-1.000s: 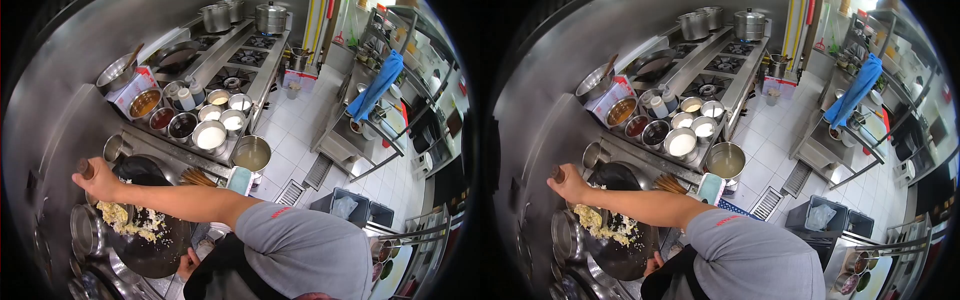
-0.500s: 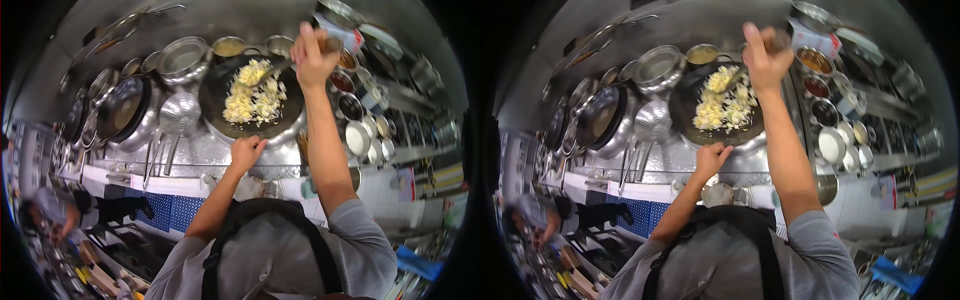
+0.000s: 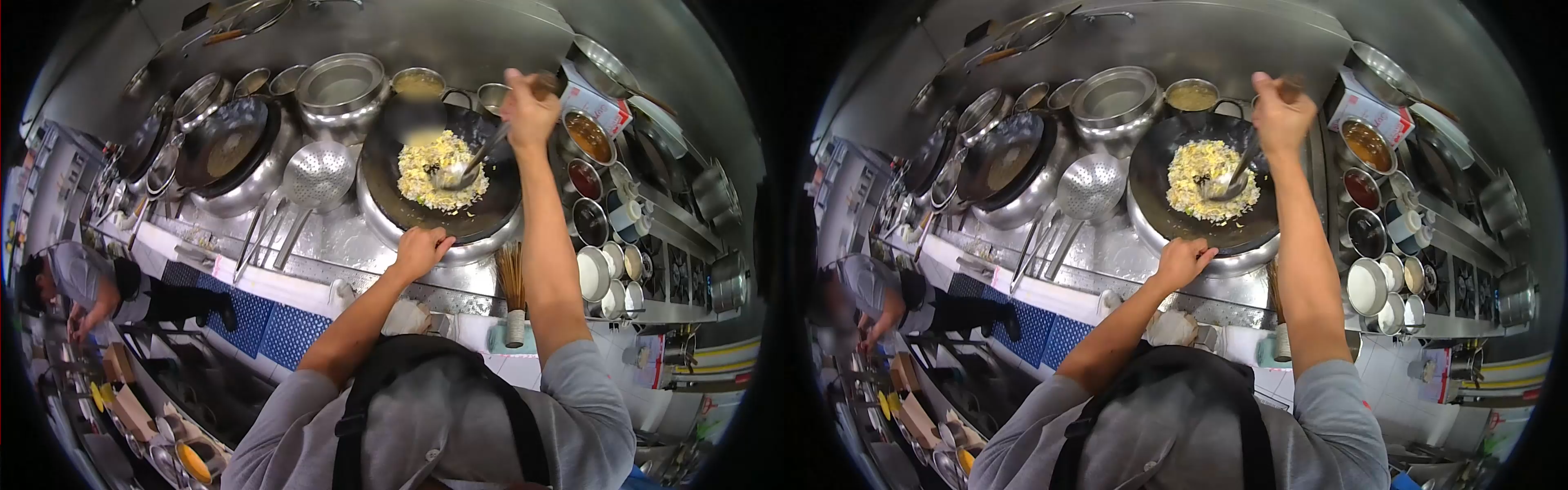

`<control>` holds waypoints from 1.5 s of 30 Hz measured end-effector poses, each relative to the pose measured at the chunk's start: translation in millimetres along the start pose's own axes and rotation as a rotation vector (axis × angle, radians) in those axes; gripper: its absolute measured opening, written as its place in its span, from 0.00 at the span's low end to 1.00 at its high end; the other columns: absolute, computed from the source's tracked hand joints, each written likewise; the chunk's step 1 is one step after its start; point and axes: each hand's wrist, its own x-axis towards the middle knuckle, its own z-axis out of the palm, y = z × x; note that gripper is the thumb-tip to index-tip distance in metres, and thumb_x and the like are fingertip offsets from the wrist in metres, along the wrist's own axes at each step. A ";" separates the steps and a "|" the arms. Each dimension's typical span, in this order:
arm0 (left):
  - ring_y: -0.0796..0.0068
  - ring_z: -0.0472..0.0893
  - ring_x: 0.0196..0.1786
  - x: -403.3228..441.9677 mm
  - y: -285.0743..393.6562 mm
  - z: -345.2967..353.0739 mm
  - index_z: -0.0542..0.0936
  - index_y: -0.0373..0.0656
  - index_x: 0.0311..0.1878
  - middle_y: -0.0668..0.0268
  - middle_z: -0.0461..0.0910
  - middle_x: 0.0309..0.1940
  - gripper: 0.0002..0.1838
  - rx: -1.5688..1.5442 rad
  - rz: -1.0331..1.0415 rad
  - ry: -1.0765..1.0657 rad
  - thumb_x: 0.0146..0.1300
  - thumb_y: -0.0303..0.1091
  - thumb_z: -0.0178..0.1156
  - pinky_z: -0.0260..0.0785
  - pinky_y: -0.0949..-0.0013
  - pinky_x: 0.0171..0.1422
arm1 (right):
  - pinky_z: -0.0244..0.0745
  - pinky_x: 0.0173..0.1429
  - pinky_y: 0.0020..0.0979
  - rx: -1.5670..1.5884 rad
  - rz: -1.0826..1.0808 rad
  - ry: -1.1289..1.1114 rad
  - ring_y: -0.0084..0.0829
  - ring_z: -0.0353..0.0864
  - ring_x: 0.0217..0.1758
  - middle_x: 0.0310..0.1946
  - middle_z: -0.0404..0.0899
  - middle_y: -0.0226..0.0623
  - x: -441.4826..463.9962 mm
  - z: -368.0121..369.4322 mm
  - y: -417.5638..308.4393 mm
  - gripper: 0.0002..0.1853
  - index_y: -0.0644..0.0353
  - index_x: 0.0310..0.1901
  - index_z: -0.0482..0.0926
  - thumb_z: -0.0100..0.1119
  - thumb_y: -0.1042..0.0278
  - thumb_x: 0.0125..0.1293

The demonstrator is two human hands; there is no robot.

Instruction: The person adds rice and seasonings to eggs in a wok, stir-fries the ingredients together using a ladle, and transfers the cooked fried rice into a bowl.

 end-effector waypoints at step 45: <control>0.55 0.76 0.19 -35.9 79.0 -68.6 0.74 0.45 0.17 0.58 0.75 0.16 0.23 -0.080 0.187 0.175 0.65 0.43 0.70 0.68 0.54 0.26 | 0.64 0.21 0.28 0.105 0.111 -0.079 0.21 0.64 0.13 0.12 0.66 0.26 -74.0 -17.2 -112.6 0.19 0.55 0.20 0.70 0.68 0.73 0.68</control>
